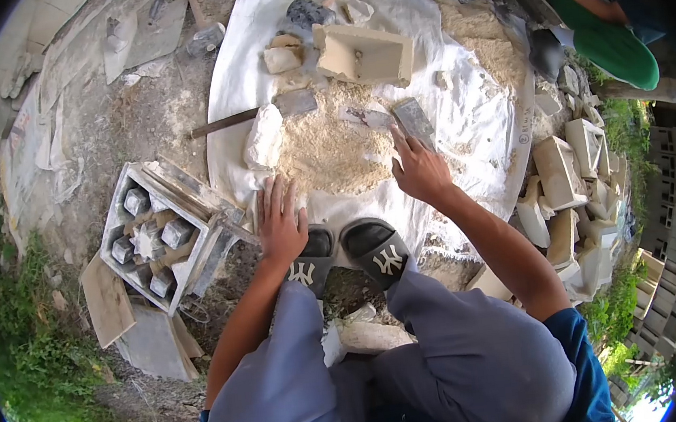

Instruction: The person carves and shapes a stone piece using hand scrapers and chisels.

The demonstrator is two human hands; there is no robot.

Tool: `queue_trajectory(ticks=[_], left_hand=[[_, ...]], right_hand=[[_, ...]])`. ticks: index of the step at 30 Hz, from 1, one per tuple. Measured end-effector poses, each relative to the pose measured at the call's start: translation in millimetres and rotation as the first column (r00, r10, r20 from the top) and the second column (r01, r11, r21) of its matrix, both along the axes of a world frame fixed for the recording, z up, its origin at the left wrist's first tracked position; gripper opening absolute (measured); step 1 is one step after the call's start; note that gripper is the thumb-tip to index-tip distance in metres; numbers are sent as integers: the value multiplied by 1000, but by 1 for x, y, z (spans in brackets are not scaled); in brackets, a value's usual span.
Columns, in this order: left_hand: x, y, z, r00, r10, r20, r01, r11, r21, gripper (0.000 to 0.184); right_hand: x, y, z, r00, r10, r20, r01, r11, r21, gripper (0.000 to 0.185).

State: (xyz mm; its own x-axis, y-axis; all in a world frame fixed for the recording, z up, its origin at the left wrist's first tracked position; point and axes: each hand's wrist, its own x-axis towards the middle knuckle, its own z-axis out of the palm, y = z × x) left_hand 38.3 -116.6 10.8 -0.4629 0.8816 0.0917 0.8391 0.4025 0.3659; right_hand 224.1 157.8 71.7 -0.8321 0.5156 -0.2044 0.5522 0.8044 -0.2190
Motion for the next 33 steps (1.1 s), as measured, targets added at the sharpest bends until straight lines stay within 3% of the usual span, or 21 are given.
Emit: queue_trajectory(ticks=[1, 3, 8, 13, 26, 33], left_hand=[[0, 0, 1, 1000, 3, 2, -3, 1000, 1, 61], [0, -1, 2, 1000, 3, 12, -3, 1000, -9, 61], [0, 1, 3, 1000, 1, 26, 0, 1000, -6, 61], [0, 0, 4, 1000, -2, 17, 2, 1000, -12, 60], [-1, 0, 1, 1000, -1, 22, 1, 1000, -8, 61], [0, -2, 0, 1000, -8, 22, 8, 1000, -2, 62]], right_hand=[[8, 6, -15, 1000, 3, 2, -3, 1000, 1, 63], [12, 15, -32, 958, -6, -286, -30, 992, -122, 69], [-6, 40, -22, 970, -90, -225, 33, 969, -244, 77], [-38, 45, -34, 981, -53, -189, 72, 993, 95, 87], [-53, 23, -48, 989, -133, -62, 141, 979, 149, 94], [-49, 23, -43, 989, -140, -56, 133, 984, -121, 84]])
